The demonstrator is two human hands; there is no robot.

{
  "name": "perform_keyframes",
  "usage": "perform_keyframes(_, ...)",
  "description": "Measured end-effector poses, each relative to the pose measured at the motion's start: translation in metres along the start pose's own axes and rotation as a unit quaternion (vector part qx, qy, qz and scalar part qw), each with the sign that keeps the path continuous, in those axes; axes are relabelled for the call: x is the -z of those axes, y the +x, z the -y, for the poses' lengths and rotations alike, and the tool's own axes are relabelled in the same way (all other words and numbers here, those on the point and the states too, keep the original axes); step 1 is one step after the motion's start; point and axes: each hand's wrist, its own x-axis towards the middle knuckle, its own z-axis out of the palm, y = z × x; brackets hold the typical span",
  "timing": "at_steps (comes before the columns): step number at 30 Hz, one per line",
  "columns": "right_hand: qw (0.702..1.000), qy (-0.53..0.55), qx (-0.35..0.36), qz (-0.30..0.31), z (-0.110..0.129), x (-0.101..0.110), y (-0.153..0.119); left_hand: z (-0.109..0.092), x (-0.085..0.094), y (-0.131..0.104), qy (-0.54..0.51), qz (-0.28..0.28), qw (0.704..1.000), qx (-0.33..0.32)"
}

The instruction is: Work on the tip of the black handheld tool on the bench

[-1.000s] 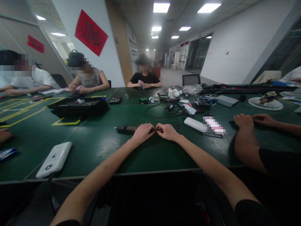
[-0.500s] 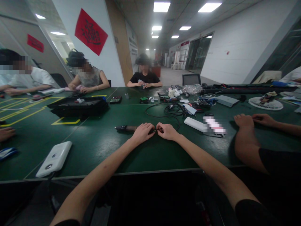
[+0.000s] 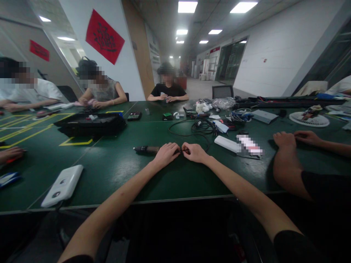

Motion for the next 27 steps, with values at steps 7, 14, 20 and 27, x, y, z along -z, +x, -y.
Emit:
perform_keyframes(7, 1.000, -0.002, 0.000, 0.003, 0.0007, 0.0005, -0.0001, 0.0002, -0.0025, 0.0027, -0.009, 0.009, 1.000, -0.027)
perform_keyframes(14, 1.000, -0.003, 0.000, 0.007, -0.0005, 0.0002, 0.0008, 0.0004, -0.0005, 0.0025, -0.004, 0.010, 0.999, -0.039)
perform_keyframes(20, 1.000, -0.004, 0.005, 0.003, -0.0001, 0.0004, 0.0001, -0.0001, -0.0014, 0.0039, 0.017, 0.009, 0.999, -0.028)
perform_keyframes(27, 1.000, -0.003, -0.001, 0.006, 0.0007, 0.0012, 0.0002, -0.0014, -0.0005, 0.0040, 0.014, 0.017, 0.999, -0.033)
